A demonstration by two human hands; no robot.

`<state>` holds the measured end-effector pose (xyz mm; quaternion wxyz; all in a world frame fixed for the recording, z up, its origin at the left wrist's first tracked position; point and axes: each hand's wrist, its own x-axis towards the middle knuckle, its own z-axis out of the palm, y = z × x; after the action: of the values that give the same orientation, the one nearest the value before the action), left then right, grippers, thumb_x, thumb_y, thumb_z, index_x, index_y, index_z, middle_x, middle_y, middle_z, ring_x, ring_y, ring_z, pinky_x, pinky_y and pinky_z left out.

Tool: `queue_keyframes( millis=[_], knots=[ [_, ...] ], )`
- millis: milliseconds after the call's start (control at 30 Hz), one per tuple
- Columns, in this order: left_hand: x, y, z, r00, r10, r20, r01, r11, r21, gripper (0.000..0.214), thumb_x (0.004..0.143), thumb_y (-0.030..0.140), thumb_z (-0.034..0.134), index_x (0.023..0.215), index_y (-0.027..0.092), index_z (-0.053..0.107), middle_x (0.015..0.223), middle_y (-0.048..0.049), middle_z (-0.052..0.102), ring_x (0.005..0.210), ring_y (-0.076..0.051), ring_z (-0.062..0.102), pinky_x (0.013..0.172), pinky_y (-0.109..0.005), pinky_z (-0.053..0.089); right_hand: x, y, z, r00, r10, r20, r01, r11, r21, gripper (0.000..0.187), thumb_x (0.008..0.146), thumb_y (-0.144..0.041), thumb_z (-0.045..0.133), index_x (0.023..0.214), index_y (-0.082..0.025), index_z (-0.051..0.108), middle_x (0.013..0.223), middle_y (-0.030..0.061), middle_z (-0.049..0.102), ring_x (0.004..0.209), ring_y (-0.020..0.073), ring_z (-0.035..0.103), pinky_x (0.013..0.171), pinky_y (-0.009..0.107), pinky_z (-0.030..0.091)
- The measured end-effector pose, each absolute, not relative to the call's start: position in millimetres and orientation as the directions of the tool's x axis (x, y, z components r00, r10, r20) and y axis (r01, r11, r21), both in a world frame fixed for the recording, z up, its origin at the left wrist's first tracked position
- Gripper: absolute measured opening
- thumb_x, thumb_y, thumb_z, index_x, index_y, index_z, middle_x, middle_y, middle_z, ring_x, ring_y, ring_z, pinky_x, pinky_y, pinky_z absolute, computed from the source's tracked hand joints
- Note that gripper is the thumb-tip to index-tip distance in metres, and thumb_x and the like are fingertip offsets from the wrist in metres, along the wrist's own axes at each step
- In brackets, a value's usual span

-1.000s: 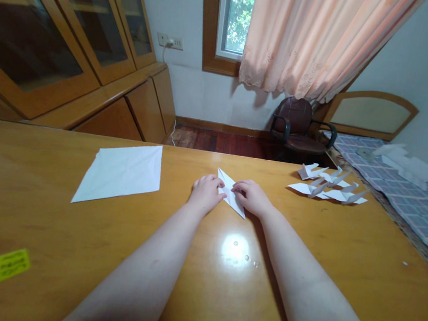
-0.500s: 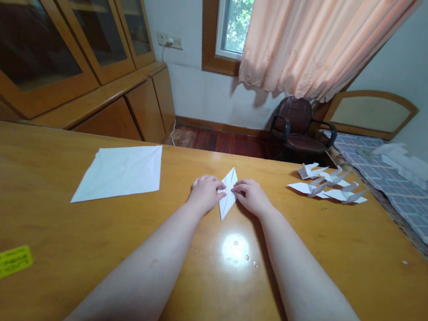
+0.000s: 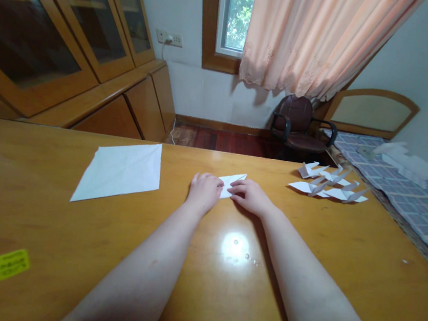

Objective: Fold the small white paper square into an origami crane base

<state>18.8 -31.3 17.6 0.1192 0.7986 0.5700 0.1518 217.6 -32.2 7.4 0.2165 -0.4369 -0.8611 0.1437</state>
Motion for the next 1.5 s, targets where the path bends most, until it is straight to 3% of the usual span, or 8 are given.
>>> queue_keyframes(
  millis=[100, 200, 367, 533, 700, 900, 1200, 1500],
  knots=[
    [21.5, -33.9, 18.2, 0.385, 0.918, 0.097, 0.839, -0.392, 0.379, 0.033, 0.086, 0.045, 0.060, 0.114, 0.030, 0.067, 0.126, -0.0048, 0.065, 0.137, -0.032, 0.037, 0.114, -0.064, 0.007, 218.3, -30.7, 7.8, -0.504, 0.824, 0.260, 0.724, 0.567, -0.392, 0.016, 0.084, -0.031, 0.068, 0.095, -0.024, 0.077, 0.102, 0.0083, 0.071, 0.095, 0.0225, 0.063, 0.091, 0.041, 0.047],
    [22.2, -32.6, 15.7, 0.407, 0.909, 0.089, 0.829, -0.408, 0.384, 0.035, 0.083, 0.045, 0.064, 0.115, 0.030, 0.066, 0.129, -0.0043, 0.064, 0.141, -0.032, 0.032, 0.113, -0.066, 0.004, 219.1, -30.5, 5.6, -0.473, 0.838, 0.274, 0.744, 0.546, -0.385, 0.016, 0.083, -0.034, 0.069, 0.092, -0.025, 0.077, 0.105, 0.0090, 0.070, 0.100, 0.0238, 0.062, 0.093, 0.043, 0.046],
    [20.4, -29.0, 9.4, 0.417, 0.894, 0.165, 0.807, -0.448, 0.385, 0.023, 0.084, 0.038, 0.065, 0.104, 0.029, 0.072, 0.124, -0.0033, 0.067, 0.130, -0.029, 0.045, 0.114, -0.053, 0.022, 218.0, -31.2, 2.1, -0.440, 0.863, 0.250, 0.719, 0.505, -0.478, 0.018, 0.086, -0.032, 0.065, 0.094, -0.022, 0.078, 0.121, 0.0120, 0.066, 0.107, 0.0231, 0.064, 0.098, 0.038, 0.047],
    [20.3, -28.3, 10.9, 0.434, 0.886, 0.161, 0.799, -0.461, 0.386, 0.020, 0.088, 0.034, 0.058, 0.090, 0.025, 0.076, 0.102, -0.0054, 0.072, 0.100, -0.022, 0.059, 0.092, -0.035, 0.044, 215.6, -33.8, 6.9, -0.420, 0.884, 0.204, 0.711, 0.460, -0.532, 0.016, 0.088, -0.030, 0.063, 0.092, -0.025, 0.077, 0.112, 0.0072, 0.071, 0.101, 0.0206, 0.067, 0.093, 0.034, 0.050],
    [21.6, -28.0, 13.0, 0.415, 0.906, 0.082, 0.816, -0.411, 0.408, 0.021, 0.089, 0.030, 0.055, 0.087, 0.025, 0.075, 0.094, -0.0054, 0.070, 0.090, -0.020, 0.061, 0.081, -0.030, 0.045, 215.3, -33.3, 8.5, -0.418, 0.878, 0.232, 0.720, 0.476, -0.505, 0.010, 0.083, -0.025, 0.068, 0.089, -0.024, 0.077, 0.107, 0.0069, 0.072, 0.094, 0.0189, 0.067, 0.089, 0.032, 0.050],
    [21.8, -29.4, 12.1, 0.419, 0.903, 0.093, 0.796, -0.415, 0.441, 0.016, 0.084, 0.033, 0.061, 0.090, 0.026, 0.074, 0.099, -0.0054, 0.069, 0.091, -0.021, 0.062, 0.082, -0.031, 0.046, 219.6, -29.4, 6.8, -0.451, 0.841, 0.298, 0.759, 0.538, -0.368, 0.008, 0.081, -0.028, 0.072, 0.079, -0.022, 0.077, 0.089, 0.0071, 0.072, 0.085, 0.0199, 0.063, 0.083, 0.034, 0.046],
    [21.3, -27.7, 11.8, 0.407, 0.911, 0.066, 0.780, -0.385, 0.494, 0.014, 0.082, 0.033, 0.065, 0.091, 0.027, 0.074, 0.098, -0.0035, 0.070, 0.091, -0.020, 0.062, 0.079, -0.029, 0.046, 218.6, -36.8, 10.6, -0.405, 0.891, 0.206, 0.737, 0.451, -0.503, 0.007, 0.081, -0.021, 0.069, 0.083, -0.020, 0.075, 0.085, 0.0045, 0.067, 0.075, 0.0142, 0.060, 0.071, 0.025, 0.045],
    [19.2, -28.8, 15.9, 0.426, 0.903, 0.049, 0.752, -0.384, 0.536, 0.010, 0.079, 0.030, 0.067, 0.084, 0.027, 0.075, 0.095, -0.0028, 0.070, 0.090, -0.020, 0.062, 0.079, -0.029, 0.047, 220.9, -35.1, 8.7, -0.442, 0.879, 0.179, 0.688, 0.460, -0.561, 0.008, 0.081, -0.022, 0.069, 0.083, -0.022, 0.076, 0.084, 0.0037, 0.067, 0.078, 0.0148, 0.062, 0.073, 0.026, 0.046]
  ],
)
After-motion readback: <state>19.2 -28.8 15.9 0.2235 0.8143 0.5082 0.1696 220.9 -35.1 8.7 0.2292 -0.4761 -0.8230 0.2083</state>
